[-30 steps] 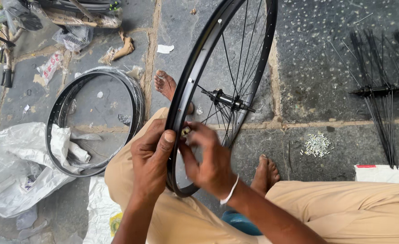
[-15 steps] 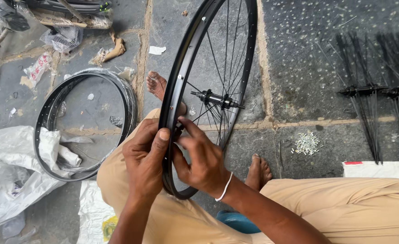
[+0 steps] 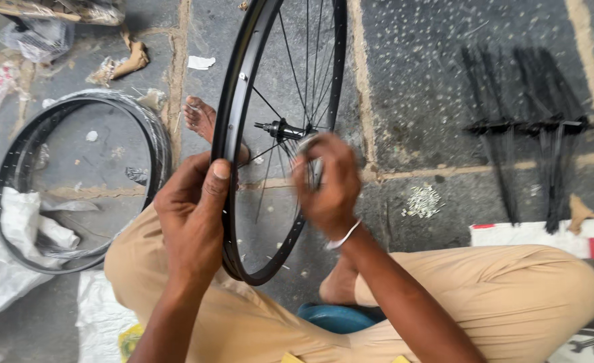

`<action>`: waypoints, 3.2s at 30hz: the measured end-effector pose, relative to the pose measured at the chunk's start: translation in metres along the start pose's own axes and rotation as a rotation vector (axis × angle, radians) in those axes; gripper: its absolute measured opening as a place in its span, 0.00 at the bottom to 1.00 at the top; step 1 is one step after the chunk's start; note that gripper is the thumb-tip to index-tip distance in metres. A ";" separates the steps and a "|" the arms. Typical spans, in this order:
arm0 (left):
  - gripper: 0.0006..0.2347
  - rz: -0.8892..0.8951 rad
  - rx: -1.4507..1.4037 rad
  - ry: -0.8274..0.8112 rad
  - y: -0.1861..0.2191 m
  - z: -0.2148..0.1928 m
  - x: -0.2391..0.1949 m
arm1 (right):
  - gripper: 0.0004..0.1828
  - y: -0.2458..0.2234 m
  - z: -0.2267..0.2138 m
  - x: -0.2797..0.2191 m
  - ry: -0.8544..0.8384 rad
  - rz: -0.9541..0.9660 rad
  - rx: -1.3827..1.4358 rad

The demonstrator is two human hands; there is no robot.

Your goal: The person is assembling a bicycle wheel by inserting spokes into the hub and rim. They repeatedly insert a spoke, then use a nipple driver tool to tighten the spoke nipple onto the spoke end.

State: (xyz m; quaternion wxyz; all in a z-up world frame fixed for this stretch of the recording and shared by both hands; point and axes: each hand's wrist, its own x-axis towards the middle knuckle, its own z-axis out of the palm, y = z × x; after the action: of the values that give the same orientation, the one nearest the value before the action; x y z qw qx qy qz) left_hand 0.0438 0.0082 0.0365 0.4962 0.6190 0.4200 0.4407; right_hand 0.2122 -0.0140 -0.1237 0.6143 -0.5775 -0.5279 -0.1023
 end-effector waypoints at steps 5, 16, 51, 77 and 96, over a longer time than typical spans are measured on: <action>0.15 -0.003 -0.074 -0.066 0.000 0.008 0.007 | 0.19 0.148 -0.035 -0.112 -0.452 0.680 -0.652; 0.15 0.137 0.109 -0.086 -0.002 0.025 0.034 | 0.12 0.087 0.019 -0.091 -0.327 0.647 -0.249; 0.17 -0.162 -0.220 -0.196 0.018 0.036 0.040 | 0.18 0.056 0.196 0.072 0.066 1.006 0.558; 0.26 0.051 0.007 -0.186 -0.054 0.045 -0.006 | 0.11 0.075 0.060 -0.009 -0.300 0.311 -0.336; 0.19 -0.043 -0.122 -0.313 -0.025 0.047 0.026 | 0.29 0.033 -0.007 0.030 -0.513 0.708 0.897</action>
State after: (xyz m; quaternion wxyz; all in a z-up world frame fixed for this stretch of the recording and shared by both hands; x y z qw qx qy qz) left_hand 0.0938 0.0251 0.0094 0.6014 0.6397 0.3234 0.3528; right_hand 0.2531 0.0055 -0.1188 0.6474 -0.4094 -0.4268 0.4807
